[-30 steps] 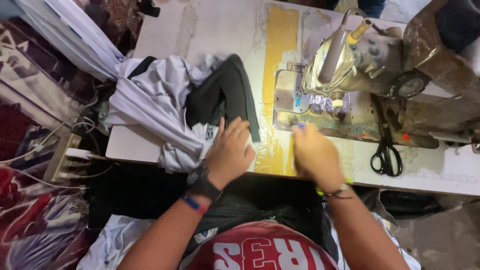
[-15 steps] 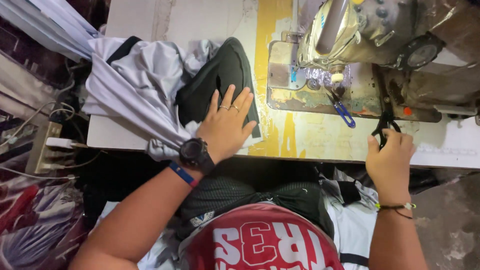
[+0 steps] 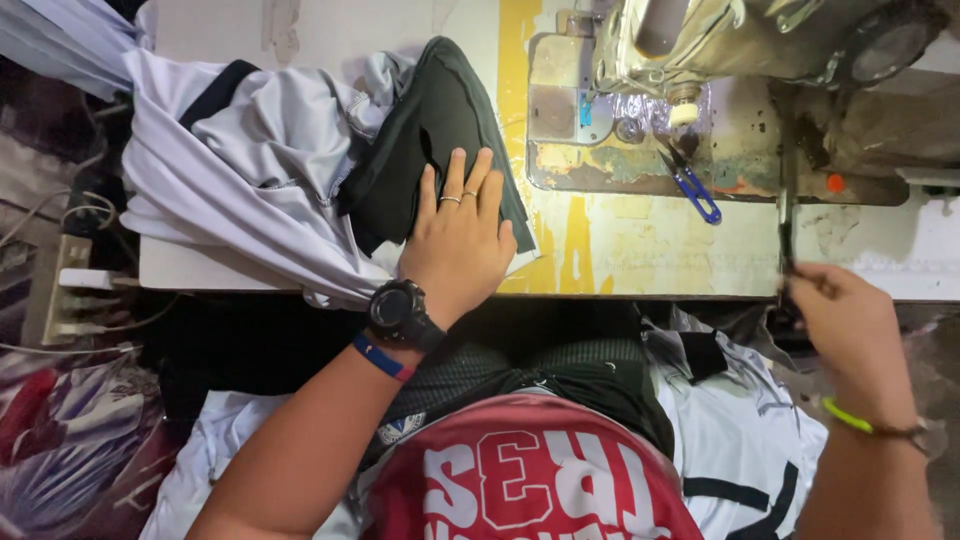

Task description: Trimming excess fabric from a garment component using scissors at a sewing station

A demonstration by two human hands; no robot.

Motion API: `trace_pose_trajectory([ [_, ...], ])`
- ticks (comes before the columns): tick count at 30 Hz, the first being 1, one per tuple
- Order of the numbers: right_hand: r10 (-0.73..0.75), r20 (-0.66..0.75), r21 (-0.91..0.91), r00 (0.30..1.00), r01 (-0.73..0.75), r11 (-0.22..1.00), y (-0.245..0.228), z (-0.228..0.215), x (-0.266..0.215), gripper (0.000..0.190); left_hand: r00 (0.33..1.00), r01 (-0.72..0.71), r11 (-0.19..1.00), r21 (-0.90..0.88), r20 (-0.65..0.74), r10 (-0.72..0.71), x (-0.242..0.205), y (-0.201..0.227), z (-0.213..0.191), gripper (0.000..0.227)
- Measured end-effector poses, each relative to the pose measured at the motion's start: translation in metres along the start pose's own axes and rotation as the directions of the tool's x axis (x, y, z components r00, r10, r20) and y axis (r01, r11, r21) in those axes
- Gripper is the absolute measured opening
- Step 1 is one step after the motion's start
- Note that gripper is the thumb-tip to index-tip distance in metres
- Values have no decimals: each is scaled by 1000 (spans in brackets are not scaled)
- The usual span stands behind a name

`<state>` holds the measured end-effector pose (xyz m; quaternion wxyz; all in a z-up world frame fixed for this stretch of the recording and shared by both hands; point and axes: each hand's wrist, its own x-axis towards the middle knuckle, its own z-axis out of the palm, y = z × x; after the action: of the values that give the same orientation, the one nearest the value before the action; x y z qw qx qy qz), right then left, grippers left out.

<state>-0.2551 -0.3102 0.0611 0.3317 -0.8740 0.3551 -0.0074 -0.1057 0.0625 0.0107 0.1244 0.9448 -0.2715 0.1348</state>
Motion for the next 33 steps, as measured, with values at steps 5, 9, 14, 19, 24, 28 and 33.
trace_pose_trajectory([
  [5,183,386,561,904,-387,732,53,7,-30,14,995,-92,990,111,-34,97,0,-1,-7,48],
  [9,-116,429,534,896,-148,832,20,23,-96,35,995,-101,970,222,-4,104,1,7,-10,47],
  [14,-124,606,355,785,-128,926,15,43,-126,26,989,-123,984,133,-71,133,-4,15,-20,34],
  [19,29,782,205,623,-301,931,-16,48,-132,23,959,-229,974,-6,-174,224,-23,27,-44,29],
  [24,-76,807,202,586,-153,967,-7,56,-130,24,955,-273,962,-7,-121,270,-28,15,-40,9],
  [28,-104,832,165,545,-64,984,-7,57,-129,22,909,-355,934,50,-217,357,-28,8,-39,16],
  [33,-60,839,118,540,-73,990,-35,67,-134,17,891,-404,903,-145,-287,353,-33,-2,-26,11],
])
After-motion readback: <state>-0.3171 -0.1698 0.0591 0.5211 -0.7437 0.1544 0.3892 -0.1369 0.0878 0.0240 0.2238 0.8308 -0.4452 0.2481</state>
